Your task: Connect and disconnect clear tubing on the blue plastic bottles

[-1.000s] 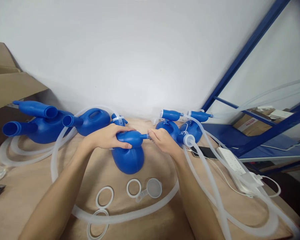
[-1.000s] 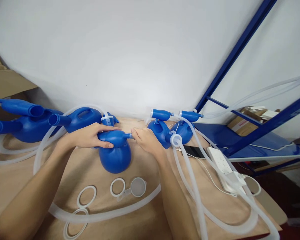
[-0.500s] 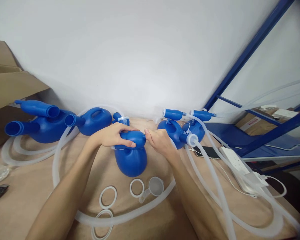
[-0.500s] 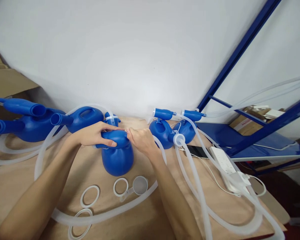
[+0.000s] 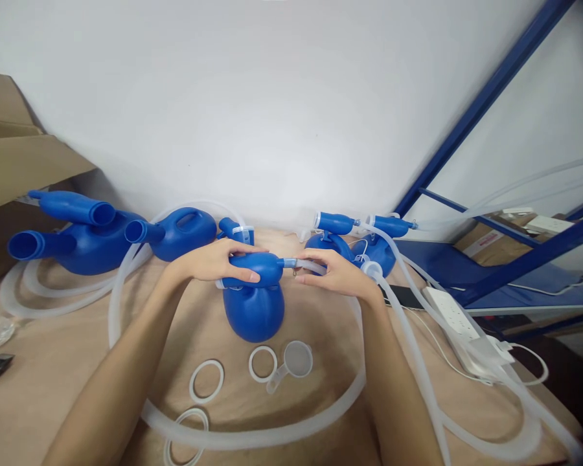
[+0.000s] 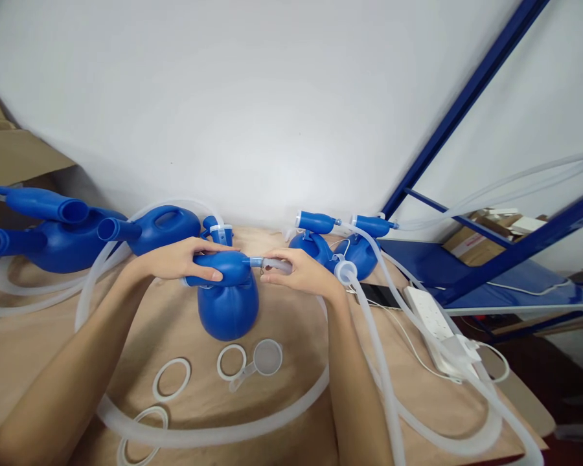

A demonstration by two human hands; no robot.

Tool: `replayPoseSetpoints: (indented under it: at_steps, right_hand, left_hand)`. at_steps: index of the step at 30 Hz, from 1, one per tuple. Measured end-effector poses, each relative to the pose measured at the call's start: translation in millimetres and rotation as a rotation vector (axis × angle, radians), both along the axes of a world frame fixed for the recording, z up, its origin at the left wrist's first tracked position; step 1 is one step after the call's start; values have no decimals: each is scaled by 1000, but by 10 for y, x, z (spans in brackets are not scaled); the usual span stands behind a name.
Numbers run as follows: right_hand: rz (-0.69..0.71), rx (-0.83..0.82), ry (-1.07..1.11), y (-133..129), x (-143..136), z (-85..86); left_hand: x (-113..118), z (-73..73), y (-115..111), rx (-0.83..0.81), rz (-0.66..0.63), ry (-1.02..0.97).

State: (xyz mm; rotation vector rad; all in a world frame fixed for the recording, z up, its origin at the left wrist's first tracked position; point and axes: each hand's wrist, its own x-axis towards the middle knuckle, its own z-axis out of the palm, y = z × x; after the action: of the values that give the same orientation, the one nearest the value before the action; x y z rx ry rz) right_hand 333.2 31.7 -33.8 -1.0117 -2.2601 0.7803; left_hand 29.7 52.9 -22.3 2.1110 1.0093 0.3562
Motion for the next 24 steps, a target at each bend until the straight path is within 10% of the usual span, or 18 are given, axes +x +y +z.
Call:
replayPoseSetpoints:
  at_steps: [8, 24]
  right_hand:
    - [19, -91, 145, 45, -55, -63]
    - [10, 514, -167, 86, -188, -235]
  left_hand:
    - [3, 41, -16, -38, 9, 17]
    - [-14, 24, 0, -29, 11, -13]
